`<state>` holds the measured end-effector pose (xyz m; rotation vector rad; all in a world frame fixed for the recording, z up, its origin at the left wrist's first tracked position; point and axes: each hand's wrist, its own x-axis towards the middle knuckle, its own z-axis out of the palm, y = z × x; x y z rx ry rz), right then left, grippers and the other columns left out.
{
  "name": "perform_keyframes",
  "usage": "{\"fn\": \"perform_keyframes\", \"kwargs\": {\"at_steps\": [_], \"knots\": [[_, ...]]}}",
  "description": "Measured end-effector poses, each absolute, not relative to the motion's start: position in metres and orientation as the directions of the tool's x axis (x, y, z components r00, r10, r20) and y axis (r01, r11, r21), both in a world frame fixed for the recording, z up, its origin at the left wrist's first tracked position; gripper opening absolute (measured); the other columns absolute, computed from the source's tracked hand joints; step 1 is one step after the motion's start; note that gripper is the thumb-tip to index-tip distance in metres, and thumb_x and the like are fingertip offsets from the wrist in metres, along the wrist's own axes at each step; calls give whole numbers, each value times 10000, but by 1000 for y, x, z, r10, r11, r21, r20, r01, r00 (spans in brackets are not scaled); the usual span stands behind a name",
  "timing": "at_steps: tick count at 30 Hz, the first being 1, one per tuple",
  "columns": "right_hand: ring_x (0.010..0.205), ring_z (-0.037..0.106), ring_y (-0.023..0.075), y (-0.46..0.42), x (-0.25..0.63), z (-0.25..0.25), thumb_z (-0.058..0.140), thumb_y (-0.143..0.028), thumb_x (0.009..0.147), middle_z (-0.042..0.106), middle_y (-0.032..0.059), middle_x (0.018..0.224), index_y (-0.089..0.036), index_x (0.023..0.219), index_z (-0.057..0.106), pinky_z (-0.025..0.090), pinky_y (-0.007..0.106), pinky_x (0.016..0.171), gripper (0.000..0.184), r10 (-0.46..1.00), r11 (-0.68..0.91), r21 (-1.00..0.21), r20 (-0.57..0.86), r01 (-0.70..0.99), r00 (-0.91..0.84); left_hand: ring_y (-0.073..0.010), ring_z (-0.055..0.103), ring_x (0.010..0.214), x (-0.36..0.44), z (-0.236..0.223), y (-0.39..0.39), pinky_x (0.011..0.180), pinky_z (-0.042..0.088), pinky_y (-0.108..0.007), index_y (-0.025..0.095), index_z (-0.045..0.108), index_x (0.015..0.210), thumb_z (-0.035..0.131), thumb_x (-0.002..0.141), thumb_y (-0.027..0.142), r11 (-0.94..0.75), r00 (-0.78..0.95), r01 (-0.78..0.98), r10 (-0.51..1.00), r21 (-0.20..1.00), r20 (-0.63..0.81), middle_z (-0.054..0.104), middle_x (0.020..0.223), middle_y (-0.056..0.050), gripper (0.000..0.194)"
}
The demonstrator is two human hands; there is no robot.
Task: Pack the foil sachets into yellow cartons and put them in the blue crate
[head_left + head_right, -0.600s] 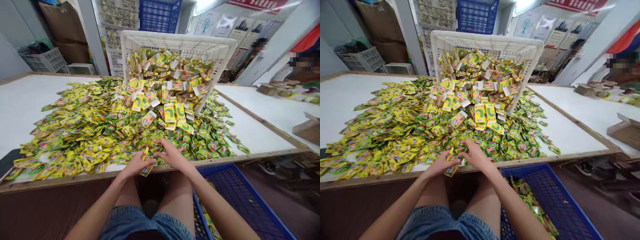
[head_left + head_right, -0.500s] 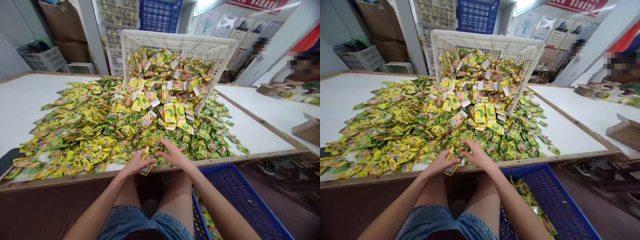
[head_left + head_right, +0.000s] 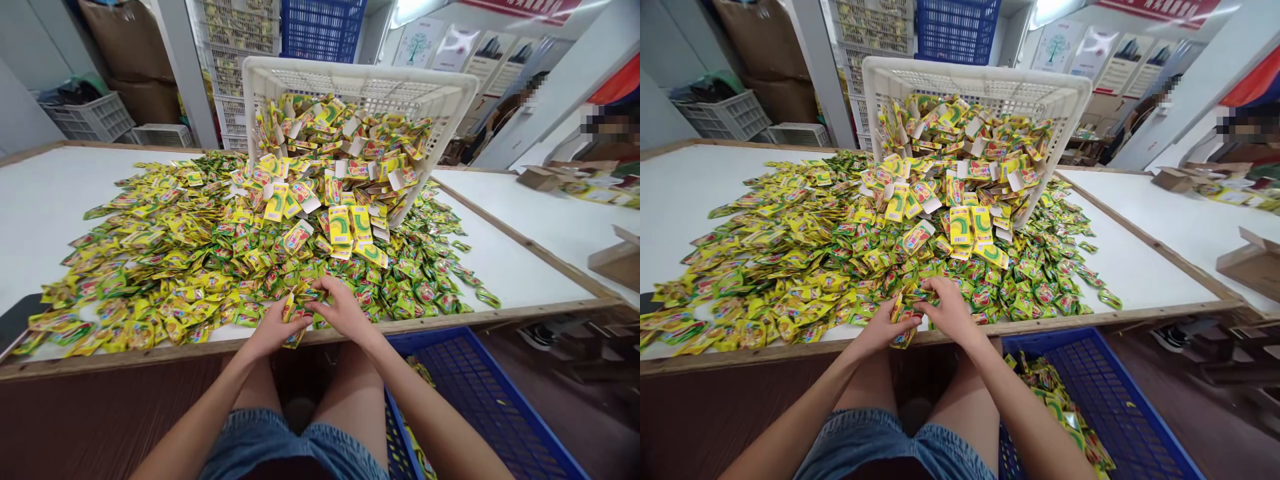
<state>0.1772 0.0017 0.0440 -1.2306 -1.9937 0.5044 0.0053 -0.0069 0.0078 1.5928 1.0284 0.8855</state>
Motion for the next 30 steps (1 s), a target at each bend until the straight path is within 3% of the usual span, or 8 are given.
{"fn": "perform_keyframes", "kwargs": {"at_steps": [3,8,13,20,23,26,30], "knots": [[870,502,179,1,174,43,666,-228,720,588,34,927,-160,907,544,324,316,777,233,893,418,-603,411,680,-186,-160,538,933,9,8,-6,857,399,-262,120,504,1140,645,707,397,-147,331,179,940,973,81,588,1070,-64,533],[924,456,185,-5,180,56,622,-371,770,550,41,953,-198,879,616,326,327,814,205,868,494,-575,367,652,-334,-131,526,784,8,4,-6,751,411,-227,98,559,1004,641,709,386,-109,373,133,926,985,52,602,886,-35,420],[944,423,195,-2,182,62,592,-393,788,518,49,977,-181,777,603,327,333,809,212,882,466,-512,328,721,-337,-122,504,726,11,1,-9,684,404,-209,98,561,953,655,690,381,-82,368,171,930,982,14,589,834,-23,398],[924,476,161,6,182,57,641,-327,759,541,33,930,-164,837,550,330,298,824,202,864,498,-662,326,560,-384,-136,519,782,8,1,-7,734,415,-227,107,554,992,623,727,374,-98,386,154,922,983,32,593,879,-37,383],[963,462,182,-3,179,58,614,-332,787,537,45,990,-193,931,561,293,320,826,207,855,497,-532,436,686,-281,-144,523,818,7,0,-5,754,417,-230,105,548,1001,611,740,379,-95,373,137,927,986,38,589,885,-40,383],[960,448,203,-12,175,60,566,-305,825,544,60,981,-182,890,565,260,339,812,139,814,503,-375,508,779,-281,-146,520,827,8,-2,-3,762,417,-232,103,550,1002,616,733,386,-89,357,124,933,988,39,590,908,-43,396],[861,477,185,-16,173,62,465,-233,880,581,54,887,-165,866,529,255,337,769,95,799,554,-343,474,759,-369,-133,503,769,9,-2,-3,718,411,-224,98,555,987,622,728,391,-82,373,115,927,990,34,580,868,-38,397]]}}
